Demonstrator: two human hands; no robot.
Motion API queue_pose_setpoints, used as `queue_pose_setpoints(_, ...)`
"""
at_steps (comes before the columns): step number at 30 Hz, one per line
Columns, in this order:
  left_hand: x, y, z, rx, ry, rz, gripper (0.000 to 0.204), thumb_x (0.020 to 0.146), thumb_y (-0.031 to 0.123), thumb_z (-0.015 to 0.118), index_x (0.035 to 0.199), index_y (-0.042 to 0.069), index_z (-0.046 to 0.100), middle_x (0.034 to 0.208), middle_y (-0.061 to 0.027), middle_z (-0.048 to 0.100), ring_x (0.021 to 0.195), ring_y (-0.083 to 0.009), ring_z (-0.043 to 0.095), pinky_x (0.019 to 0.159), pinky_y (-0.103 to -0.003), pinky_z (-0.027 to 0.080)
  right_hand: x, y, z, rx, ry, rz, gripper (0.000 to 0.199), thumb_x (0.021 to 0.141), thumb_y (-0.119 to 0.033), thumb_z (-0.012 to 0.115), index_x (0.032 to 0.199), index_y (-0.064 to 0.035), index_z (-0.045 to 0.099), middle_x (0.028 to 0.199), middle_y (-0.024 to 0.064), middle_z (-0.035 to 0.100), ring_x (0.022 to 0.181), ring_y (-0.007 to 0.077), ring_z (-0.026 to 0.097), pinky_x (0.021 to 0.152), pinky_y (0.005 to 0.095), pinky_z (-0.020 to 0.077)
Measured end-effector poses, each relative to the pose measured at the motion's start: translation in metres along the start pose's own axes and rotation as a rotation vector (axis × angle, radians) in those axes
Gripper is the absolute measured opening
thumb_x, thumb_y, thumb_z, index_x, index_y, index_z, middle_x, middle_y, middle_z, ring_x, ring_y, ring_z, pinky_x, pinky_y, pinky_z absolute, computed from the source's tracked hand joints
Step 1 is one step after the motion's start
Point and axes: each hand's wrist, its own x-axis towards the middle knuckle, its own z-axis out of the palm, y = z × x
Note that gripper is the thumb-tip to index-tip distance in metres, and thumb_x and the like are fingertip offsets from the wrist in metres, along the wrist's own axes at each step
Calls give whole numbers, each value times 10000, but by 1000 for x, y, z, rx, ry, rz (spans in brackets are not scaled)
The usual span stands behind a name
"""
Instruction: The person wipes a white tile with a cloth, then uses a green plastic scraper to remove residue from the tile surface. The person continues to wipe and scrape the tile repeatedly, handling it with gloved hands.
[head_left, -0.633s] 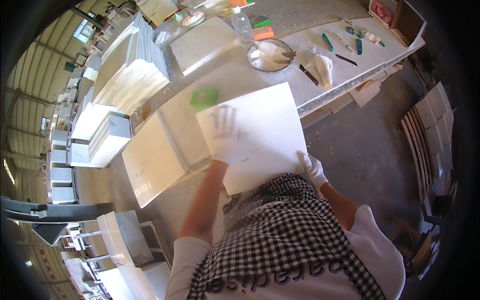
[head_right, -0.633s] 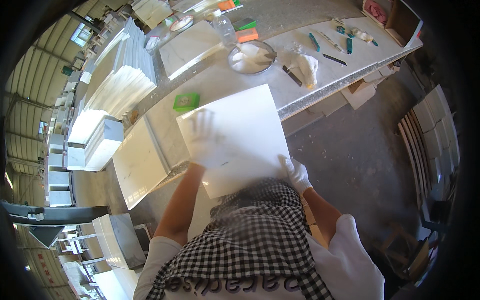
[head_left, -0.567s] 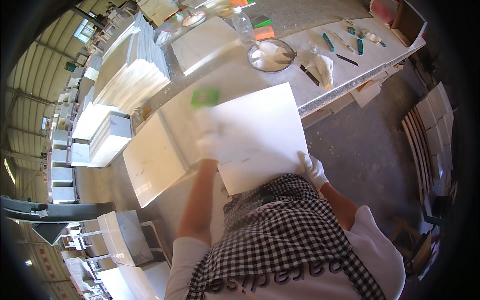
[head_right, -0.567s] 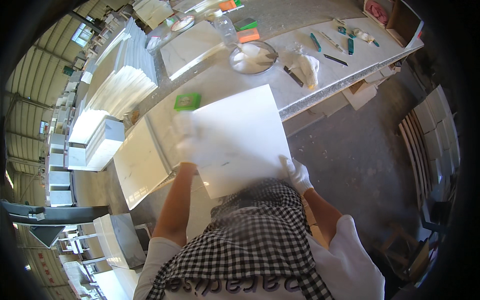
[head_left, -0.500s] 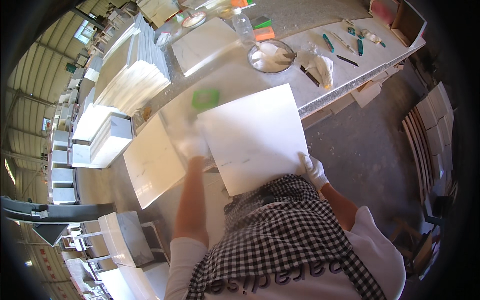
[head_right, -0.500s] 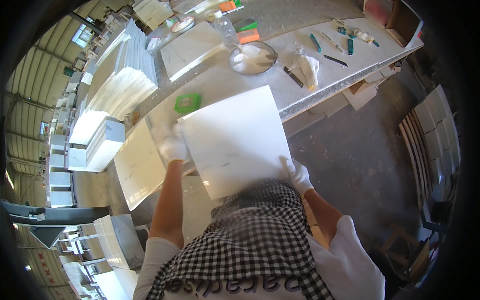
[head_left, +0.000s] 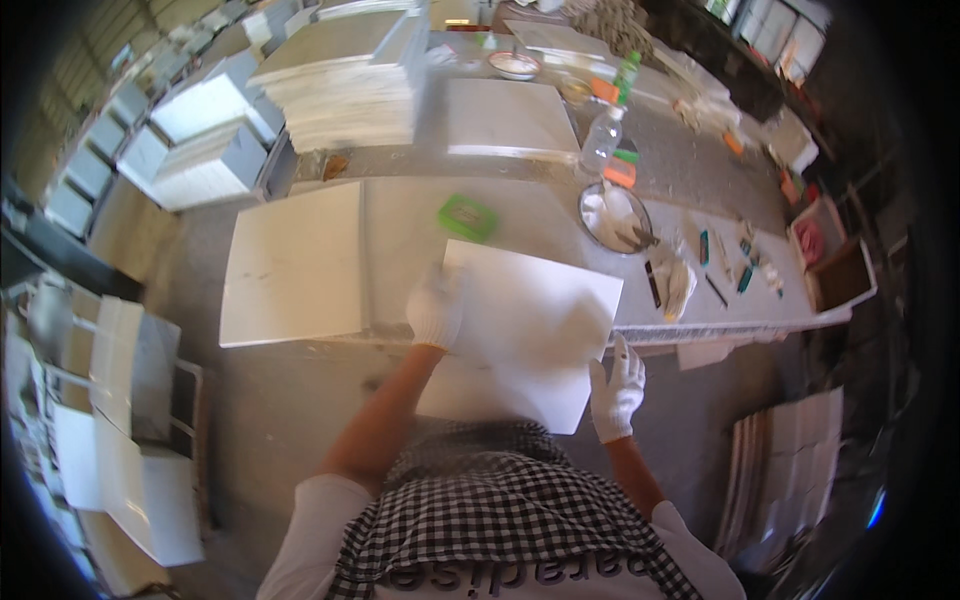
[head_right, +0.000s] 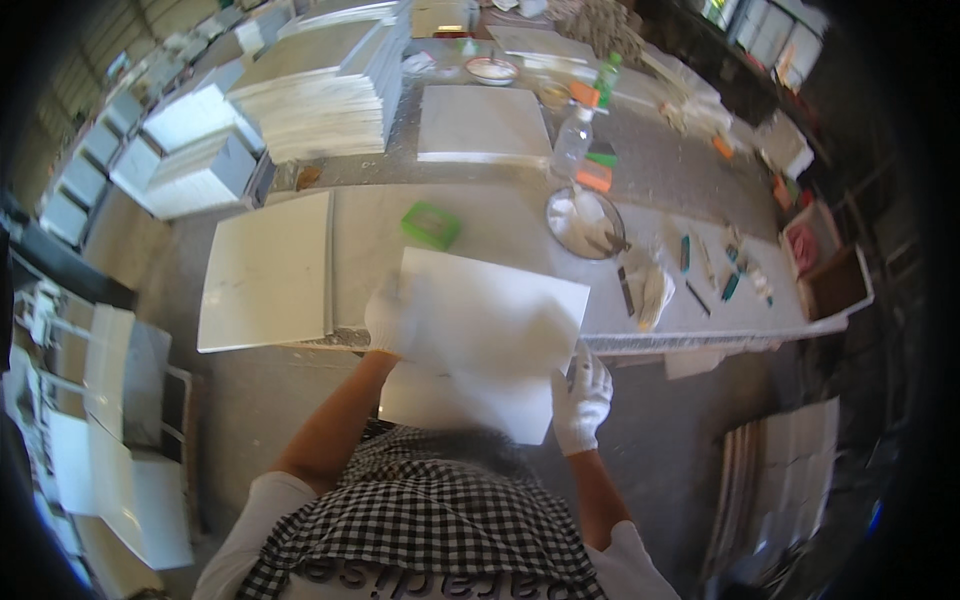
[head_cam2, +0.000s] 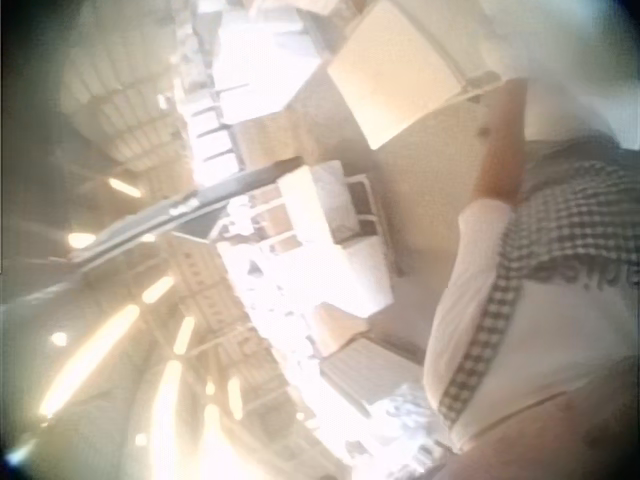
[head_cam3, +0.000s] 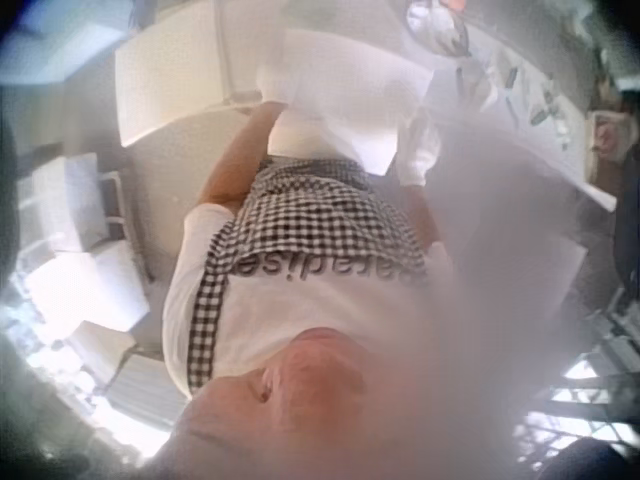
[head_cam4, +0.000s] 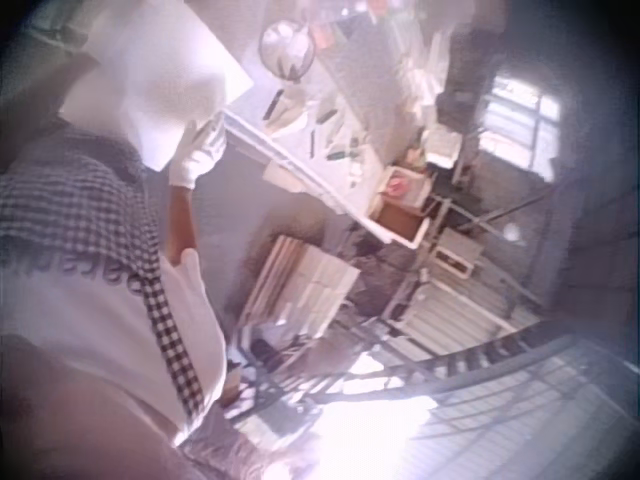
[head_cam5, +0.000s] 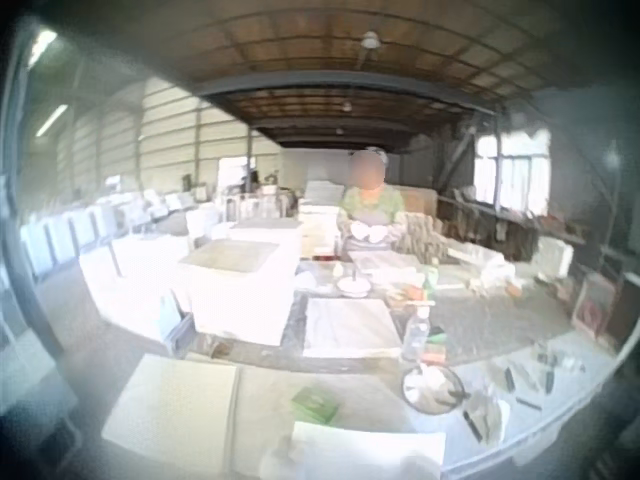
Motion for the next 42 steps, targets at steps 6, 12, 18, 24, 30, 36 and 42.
queue_pose_setpoints(6, 6, -2, -11, 84, -110, 49, 401, 924, 474, 550, 978, 82, 614, 808, -175, 674, 757, -394, 641, 681, -497, 487, 146, -67, 25, 201, -156, -331, 490, 857, -257, 683, 1290, -52, 578, 1189, 171, 634, 1074, 365, 593, 937, 457, 467)
queue_pose_setpoints(12, 2, -9, -11, -58, -25, 132, 363, 931, 452, 540, 927, 92, 590, 756, -167, 650, 711, -377, 630, 631, -486, 473, 233, -154, 95, 307, -562, -406, 604, 876, -428, 637, 1374, -103, 530, 1376, 164, 544, 1272, 348, 496, 1057, 432, 387)
queue_pose_setpoints(18, 3, -11, -10, 47, -82, 135, 369, 915, 406, 578, 1081, 78, 612, 794, -161, 666, 718, -374, 642, 622, -469, 494, 248, -170, 124, 223, -690, -632, 631, 855, -367, 677, 1403, -98, 516, 1409, 162, 522, 1268, 322, 514, 1083, 411, 375)
queue_pose_setpoints(24, 0, -15, -5, 57, -57, 152, 353, 916, 373, 585, 1112, 81, 617, 757, -132, 665, 685, -338, 644, 594, -451, 490, 264, -110, 64, 610, -1120, -393, 662, 831, -221, 691, 1427, -32, 474, 1457, 162, 491, 1336, 228, 472, 1090, 353, 366)
queue_pose_setpoints(30, 4, -13, -7, 89, -92, 184, 364, 906, 349, 600, 1149, 79, 612, 726, -113, 656, 666, -318, 639, 581, -446, 486, 250, -143, 69, 606, -1079, -523, 594, 828, -155, 701, 1379, -13, 528, 1401, 169, 539, 1208, 239, 564, 1022, 361, 426)
queue_pose_setpoints(36, 0, -14, -9, 66, -57, 224, 347, 909, 356, 605, 1121, 81, 610, 722, -111, 655, 638, -320, 633, 569, -450, 484, 252, -153, 88, 509, -781, -885, 540, 828, -147, 711, 1333, -17, 572, 1336, 165, 572, 1172, 264, 579, 976, 352, 457)
queue_pose_setpoints(42, 2, -16, -10, 38, -51, 233, 310, 911, 357, 608, 1056, 83, 607, 707, -105, 645, 614, -318, 626, 549, -445, 477, 246, -145, 72, 707, -983, -562, 562, 798, -157, 727, 1329, -44, 584, 1308, 161, 583, 1170, 271, 574, 1003, 347, 432)
